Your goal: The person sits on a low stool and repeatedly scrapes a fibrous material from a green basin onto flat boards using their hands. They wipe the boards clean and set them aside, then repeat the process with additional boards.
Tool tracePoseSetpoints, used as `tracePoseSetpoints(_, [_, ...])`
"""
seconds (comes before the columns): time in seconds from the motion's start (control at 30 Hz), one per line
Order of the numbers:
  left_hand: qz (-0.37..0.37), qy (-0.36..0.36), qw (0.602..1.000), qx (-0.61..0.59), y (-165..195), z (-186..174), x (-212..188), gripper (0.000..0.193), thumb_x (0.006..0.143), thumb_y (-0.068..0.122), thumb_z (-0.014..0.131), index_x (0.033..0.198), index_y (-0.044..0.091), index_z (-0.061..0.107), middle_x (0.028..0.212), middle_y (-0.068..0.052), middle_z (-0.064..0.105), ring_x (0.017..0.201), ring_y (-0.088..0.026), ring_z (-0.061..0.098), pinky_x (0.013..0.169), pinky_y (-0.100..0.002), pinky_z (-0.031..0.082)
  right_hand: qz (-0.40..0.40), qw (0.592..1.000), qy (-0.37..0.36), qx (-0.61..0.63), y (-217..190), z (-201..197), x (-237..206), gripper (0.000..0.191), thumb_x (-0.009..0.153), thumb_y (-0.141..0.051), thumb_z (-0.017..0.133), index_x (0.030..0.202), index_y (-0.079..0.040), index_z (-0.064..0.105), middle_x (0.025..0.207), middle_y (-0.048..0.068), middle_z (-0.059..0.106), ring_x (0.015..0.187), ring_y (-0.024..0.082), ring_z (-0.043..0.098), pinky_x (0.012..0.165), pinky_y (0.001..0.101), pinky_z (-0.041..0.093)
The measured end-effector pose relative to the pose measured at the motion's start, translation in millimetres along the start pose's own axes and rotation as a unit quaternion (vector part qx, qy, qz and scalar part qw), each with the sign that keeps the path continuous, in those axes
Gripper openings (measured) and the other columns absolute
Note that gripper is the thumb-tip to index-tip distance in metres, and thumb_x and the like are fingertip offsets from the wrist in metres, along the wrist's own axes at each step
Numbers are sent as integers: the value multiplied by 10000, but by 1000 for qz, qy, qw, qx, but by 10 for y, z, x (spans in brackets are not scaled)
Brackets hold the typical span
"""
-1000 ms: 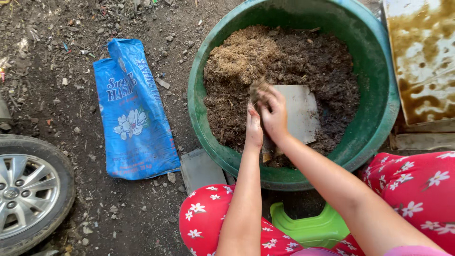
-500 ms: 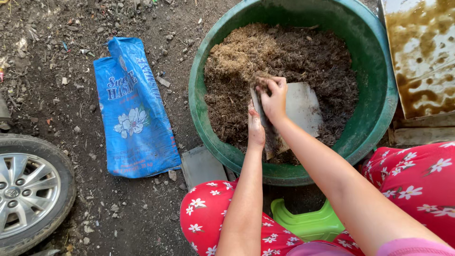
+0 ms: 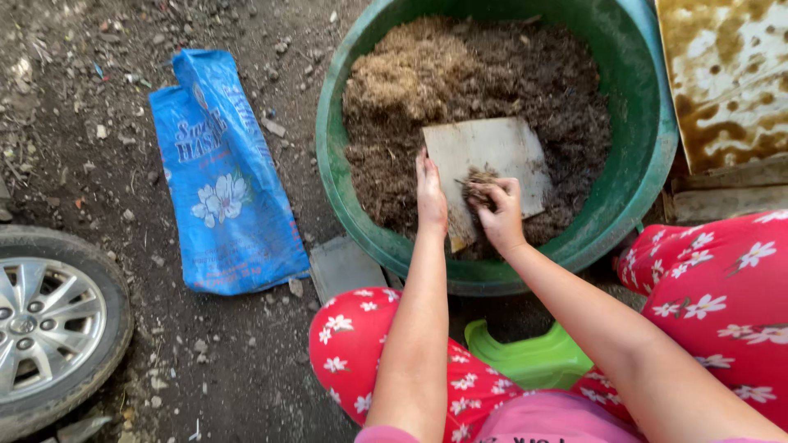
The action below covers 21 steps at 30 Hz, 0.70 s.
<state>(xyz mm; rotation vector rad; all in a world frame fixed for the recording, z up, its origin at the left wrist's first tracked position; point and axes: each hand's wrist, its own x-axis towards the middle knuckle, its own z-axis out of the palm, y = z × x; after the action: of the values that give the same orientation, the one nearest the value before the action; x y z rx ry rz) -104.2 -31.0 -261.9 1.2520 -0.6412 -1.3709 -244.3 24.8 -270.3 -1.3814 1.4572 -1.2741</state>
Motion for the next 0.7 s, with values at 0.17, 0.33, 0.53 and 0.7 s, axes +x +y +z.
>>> tracePoseSetpoints(0.17, [-33,-25,998,-39,202,-41,29,630,1081,446,413,1605,133,254,1608,-181,370,1477,-324,362,1181,-464,316,-129,984,-114,-40,-149,-61,-322,300,729,18,826,999,-76,737,1123,110,573,1112,316,553,1000,413,470])
tracePoseSetpoints(0.33, [-60,10,997,40,308,23,51,620,1067,482,386,1607,213,240,1619,-52,339,1507,-198,270,1185,-439,256,-51,990,-134,-15,-82,-297,-167,239,806,-32,768,1023,-110,706,1182,86,571,1119,276,613,988,391,546])
tracePoseSetpoints(0.53, [1,-15,999,47,284,98,81,626,1094,473,389,1598,110,314,1564,-203,449,1454,-361,395,1183,-466,307,-108,984,-128,-65,-247,-76,-256,279,760,-58,849,1015,-105,746,1119,120,629,1110,335,576,985,460,475])
tracePoseSetpoints(0.7, [-31,2,999,28,351,61,104,625,1074,464,382,1607,168,249,1617,-134,377,1505,-274,329,1199,-427,267,-200,957,-190,-84,-237,-241,-323,327,661,-34,832,971,-108,757,1107,133,633,1109,375,565,985,470,467])
